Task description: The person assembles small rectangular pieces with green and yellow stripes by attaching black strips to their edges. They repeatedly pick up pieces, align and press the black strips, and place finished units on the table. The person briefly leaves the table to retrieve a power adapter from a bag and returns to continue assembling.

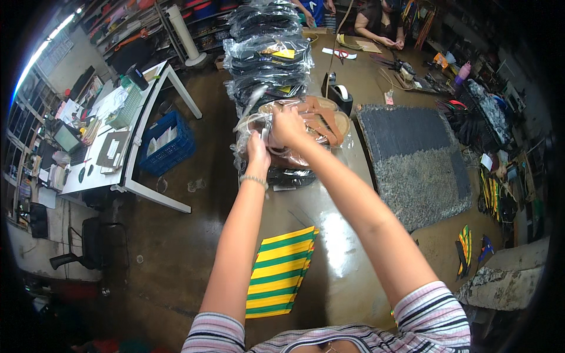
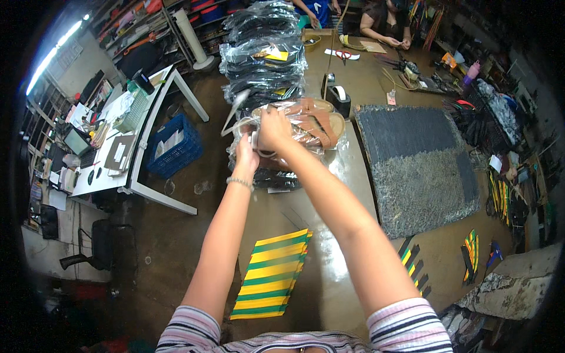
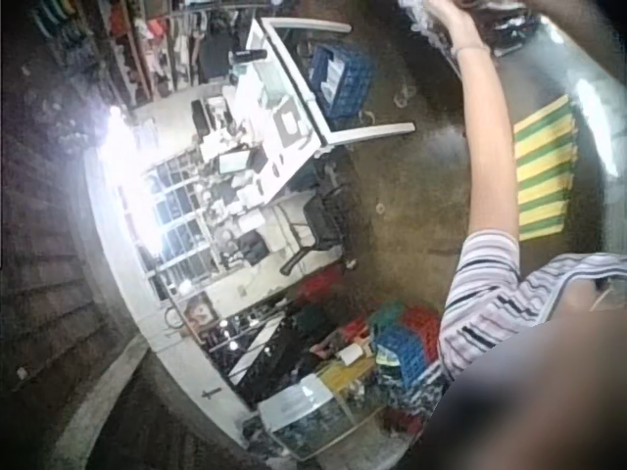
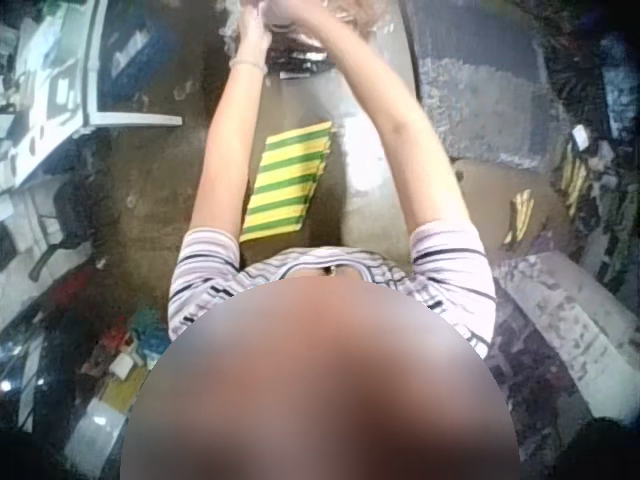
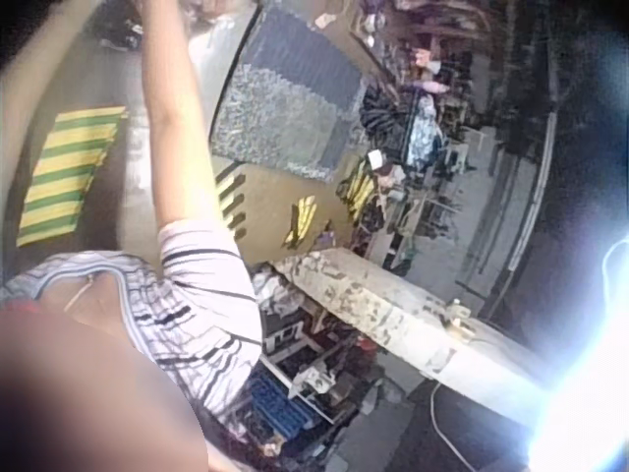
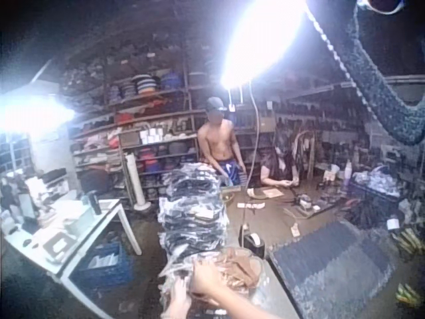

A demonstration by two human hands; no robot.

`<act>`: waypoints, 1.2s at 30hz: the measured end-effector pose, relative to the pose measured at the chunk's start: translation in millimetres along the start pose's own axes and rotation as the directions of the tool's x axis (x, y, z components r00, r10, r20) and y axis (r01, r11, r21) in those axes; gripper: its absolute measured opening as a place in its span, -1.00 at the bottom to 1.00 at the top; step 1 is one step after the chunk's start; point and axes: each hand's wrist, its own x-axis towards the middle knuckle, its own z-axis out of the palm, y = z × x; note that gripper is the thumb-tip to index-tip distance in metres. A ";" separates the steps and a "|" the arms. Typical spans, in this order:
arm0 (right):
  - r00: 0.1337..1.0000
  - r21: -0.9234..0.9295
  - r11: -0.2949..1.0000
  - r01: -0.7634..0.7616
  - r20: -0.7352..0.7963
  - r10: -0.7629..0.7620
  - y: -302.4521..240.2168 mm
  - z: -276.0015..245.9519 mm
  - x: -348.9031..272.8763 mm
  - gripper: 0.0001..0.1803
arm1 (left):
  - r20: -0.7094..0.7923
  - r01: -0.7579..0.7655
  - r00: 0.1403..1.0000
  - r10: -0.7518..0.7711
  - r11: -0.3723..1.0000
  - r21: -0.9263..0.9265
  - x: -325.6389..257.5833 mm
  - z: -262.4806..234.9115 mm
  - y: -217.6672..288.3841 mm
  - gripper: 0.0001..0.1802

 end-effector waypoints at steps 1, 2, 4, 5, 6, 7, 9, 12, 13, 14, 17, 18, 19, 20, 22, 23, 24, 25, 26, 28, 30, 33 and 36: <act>0.995 -0.104 0.992 -0.073 0.056 0.079 3.8 14.9 -1.3 -0.38 | 0.099 0.012 0.995 -0.003 0.996 -0.094 -3.1 -8.7 0.5 -0.53; 0.991 -0.102 0.990 -0.099 0.075 0.107 11.2 25.6 -6.6 -0.36 | -0.001 0.043 0.999 -0.044 0.992 -0.122 -7.3 -15.3 2.8 -0.57; 0.982 -0.023 0.987 -0.157 0.106 0.159 28.1 34.7 -13.0 -0.33 | 0.016 0.083 0.997 -0.082 0.988 -0.128 -16.4 -24.7 12.4 -0.67; 0.981 0.039 0.984 -0.176 0.094 0.172 38.0 32.7 -15.0 -0.31 | 0.047 0.066 0.997 -0.062 0.994 -0.092 -20.9 -26.5 17.4 -0.70; 0.959 0.184 0.943 -0.277 0.121 0.258 47.2 27.2 -13.1 -0.26 | 0.102 0.017 0.995 -0.011 0.998 -0.052 -24.5 -25.5 21.5 -0.74; 0.953 0.349 0.887 -0.301 0.142 0.268 55.9 19.0 -11.8 -0.23 | 0.091 0.004 0.996 -0.004 1.000 0.003 -28.2 -23.8 25.1 -0.78; 0.942 0.734 0.593 -0.332 0.285 0.175 74.1 -1.1 -13.9 -0.17 | 0.107 -0.111 0.990 0.097 0.986 0.128 -36.0 -17.2 25.3 -0.62; 0.981 0.777 0.609 -0.159 0.192 0.011 97.8 -26.0 -42.2 -0.38 | 0.109 -0.175 0.984 0.144 0.908 0.381 -50.2 -18.5 18.7 -0.48; 0.985 0.804 0.585 -0.106 0.164 -0.046 104.6 -30.4 -61.1 -0.44 | 0.147 -0.180 0.981 0.127 0.878 0.444 -54.3 -21.7 15.4 -0.48; 0.992 0.856 0.507 -0.099 0.123 -0.014 113.0 -31.7 -99.2 -0.58 | 0.193 -0.208 0.973 0.127 0.846 0.491 -58.9 -27.4 12.0 -0.47; 0.950 0.673 0.671 -0.310 0.244 0.193 121.1 -32.1 -242.0 -0.64 | 0.268 -0.385 0.923 0.277 0.697 0.605 -68.9 -46.2 6.3 -0.50; 0.963 0.759 0.594 -0.266 0.184 0.196 115.4 -30.4 -302.6 -0.56 | 0.299 -0.460 0.887 0.351 0.630 0.626 -74.1 -53.3 4.0 -0.52; 0.955 0.754 0.593 -0.282 0.163 0.246 106.4 -31.0 -368.7 -0.54 | 0.321 -0.504 0.860 0.395 0.569 0.649 -77.3 -55.3 2.9 -0.53; 0.829 0.633 0.537 -0.558 0.404 0.386 97.0 -36.3 -436.2 -0.68 | 0.360 -0.561 0.823 0.439 0.535 0.631 -89.6 -62.8 -0.8 -0.57; 0.714 0.640 0.321 -0.698 0.593 0.372 77.3 -48.6 -564.1 -0.63 | 0.390 -0.594 0.804 0.448 0.595 0.541 -141.3 -94.8 -15.3 -0.66; 0.602 0.551 0.245 -0.798 0.699 0.386 69.0 -55.5 -620.9 -0.60 | 0.402 -0.601 0.799 0.446 0.587 0.543 -177.7 -113.3 -28.8 -0.70; 0.486 0.432 0.224 -0.874 0.784 0.386 63.5 -59.1 -669.1 -0.60 | 0.392 -0.518 0.854 0.343 0.631 0.577 -224.3 -139.3 -42.5 -0.72; 0.437 0.315 0.349 -0.882 0.823 0.362 65.0 -69.8 -715.6 -0.56 | 0.294 -0.307 0.943 0.156 0.750 0.586 -272.8 -161.7 -61.7 -0.71; 0.449 0.298 0.388 -0.872 0.804 0.390 69.0 -67.9 -745.0 -0.49 | 0.291 -0.204 0.957 0.008 0.732 0.650 -329.4 -187.6 -81.4 -0.71; 0.462 0.238 0.493 -0.837 0.790 0.403 84.8 -70.8 -792.8 -0.34 | 0.314 0.009 0.828 -0.465 0.570 0.822 -437.5 -230.8 -116.1 -0.69; 0.520 0.164 0.700 -0.695 0.787 0.333 108.8 -71.7 -815.1 -0.16 | 0.368 0.238 0.654 -0.661 0.642 0.729 -531.7 -253.3 -144.5 -0.68; 0.496 -0.092 0.913 -0.397 0.816 0.297 135.7 -70.3 -817.1 -0.15 | 0.559 -0.258 0.565 -0.607 0.513 0.819 -609.6 -251.7 -156.3 -0.72; 0.380 0.068 0.863 -0.501 0.913 0.149 160.2 -69.7 -804.6 -0.18 | 0.335 -0.161 0.910 -0.243 0.539 0.827 -596.7 -234.6 -138.0 -0.80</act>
